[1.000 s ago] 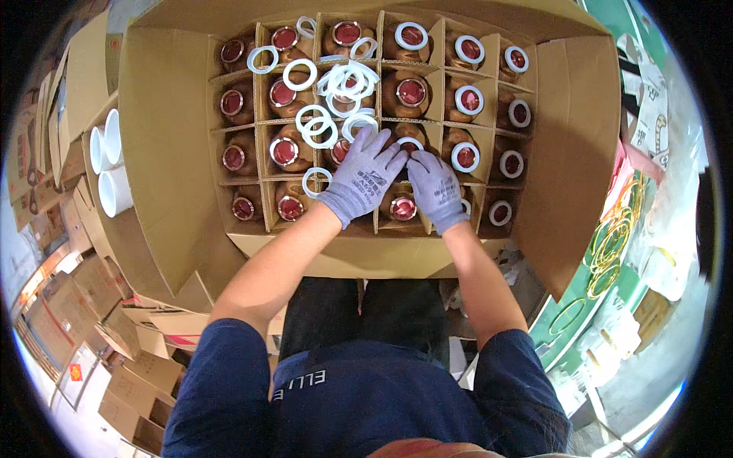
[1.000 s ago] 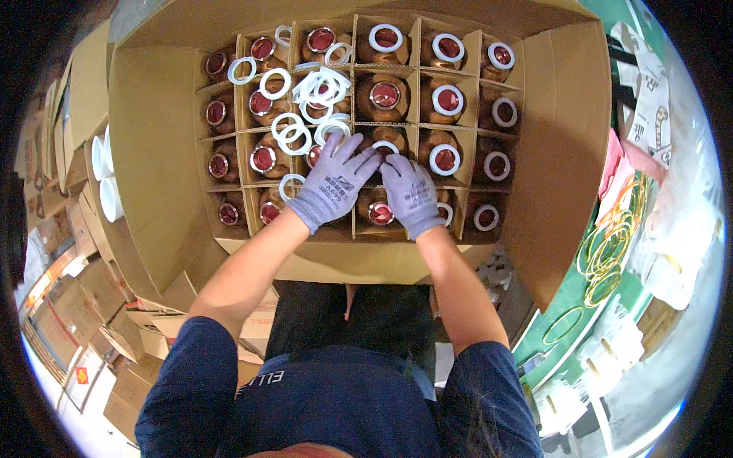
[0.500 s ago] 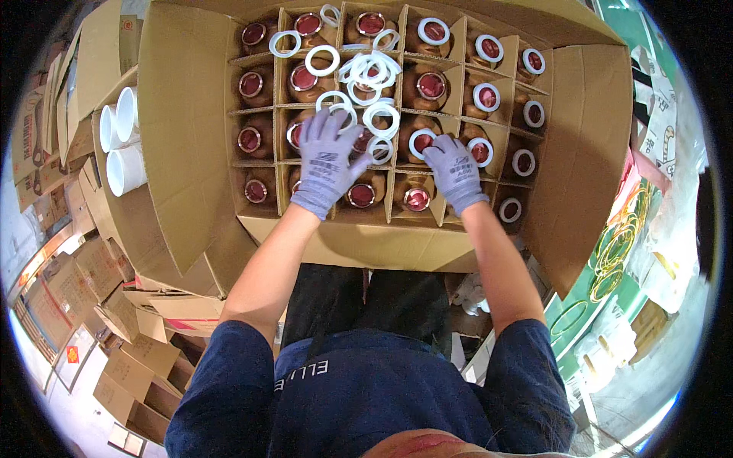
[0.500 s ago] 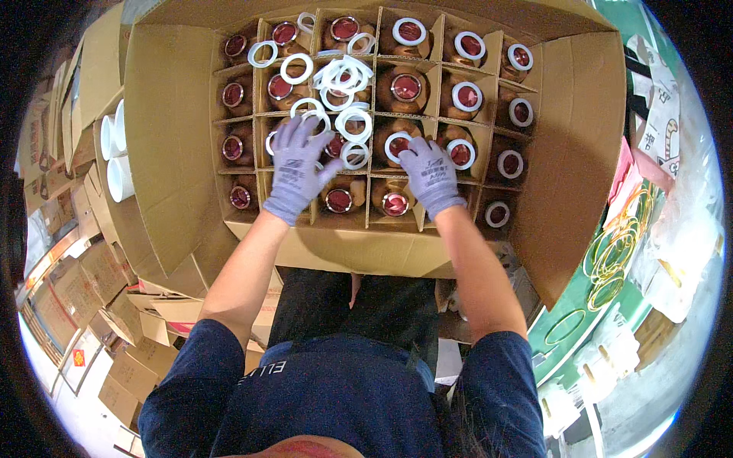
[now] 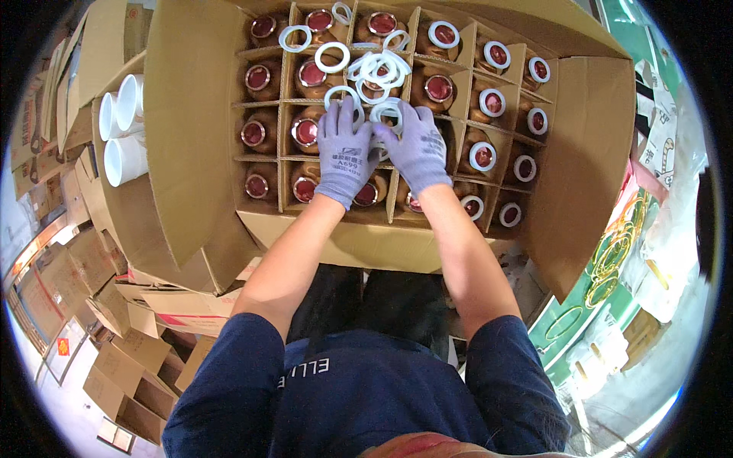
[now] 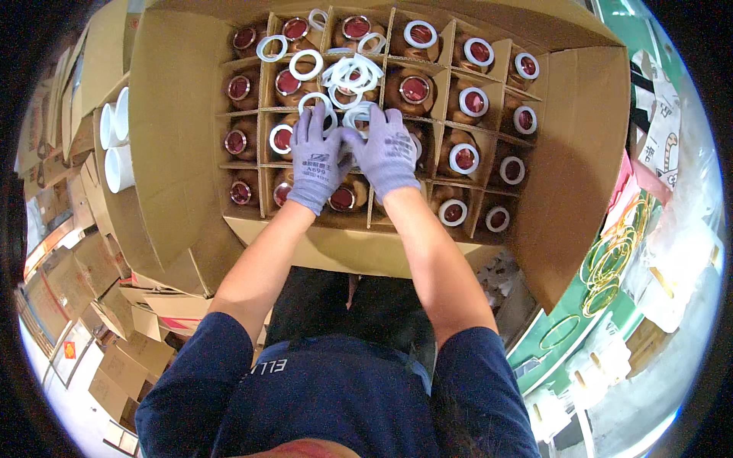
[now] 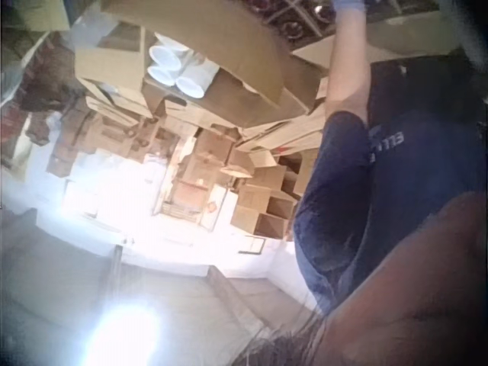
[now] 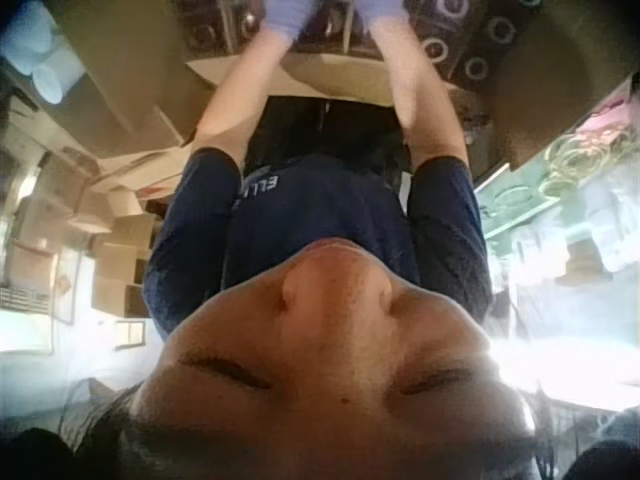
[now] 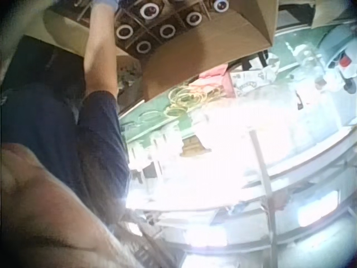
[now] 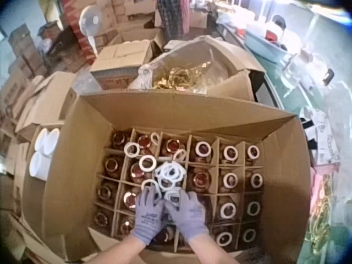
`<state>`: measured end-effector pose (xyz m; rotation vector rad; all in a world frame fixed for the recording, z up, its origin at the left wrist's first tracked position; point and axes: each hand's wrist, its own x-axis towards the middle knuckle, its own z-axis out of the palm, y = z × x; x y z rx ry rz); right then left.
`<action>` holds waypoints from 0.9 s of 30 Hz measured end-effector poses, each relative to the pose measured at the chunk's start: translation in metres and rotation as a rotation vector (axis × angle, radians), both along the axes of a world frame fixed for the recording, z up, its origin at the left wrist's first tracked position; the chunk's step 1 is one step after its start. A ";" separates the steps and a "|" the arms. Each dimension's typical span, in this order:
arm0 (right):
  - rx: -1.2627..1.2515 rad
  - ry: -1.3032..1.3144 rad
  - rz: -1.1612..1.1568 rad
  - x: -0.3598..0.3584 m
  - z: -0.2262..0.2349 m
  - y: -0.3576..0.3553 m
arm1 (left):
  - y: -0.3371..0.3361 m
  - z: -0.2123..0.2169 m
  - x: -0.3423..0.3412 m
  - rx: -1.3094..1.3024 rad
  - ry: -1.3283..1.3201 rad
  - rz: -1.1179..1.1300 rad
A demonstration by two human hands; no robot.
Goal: The person picks up foam rings from a box of bottles and then sits on the floor to assemble a kettle by placing a metal container into a white housing and attaching the lid and outer shell.
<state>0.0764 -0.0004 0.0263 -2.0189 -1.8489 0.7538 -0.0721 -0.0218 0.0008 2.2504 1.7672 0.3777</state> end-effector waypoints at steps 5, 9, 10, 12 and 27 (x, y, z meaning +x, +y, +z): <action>0.048 0.047 -0.077 0.013 -0.036 0.014 | 0.000 0.007 -0.014 -0.028 0.092 -0.098; 0.048 0.478 -0.194 0.025 -0.025 0.004 | 0.012 -0.001 -0.043 -0.091 -0.083 -0.052; 0.021 0.586 -0.251 0.023 -0.022 0.001 | 0.013 0.000 -0.047 -0.141 -0.334 0.088; 0.009 0.671 -0.283 0.018 -0.006 -0.004 | 0.013 0.008 -0.051 -0.194 -0.955 0.299; 0.272 0.397 -0.062 0.025 0.037 -0.013 | -0.010 0.051 0.002 -0.320 -1.131 0.218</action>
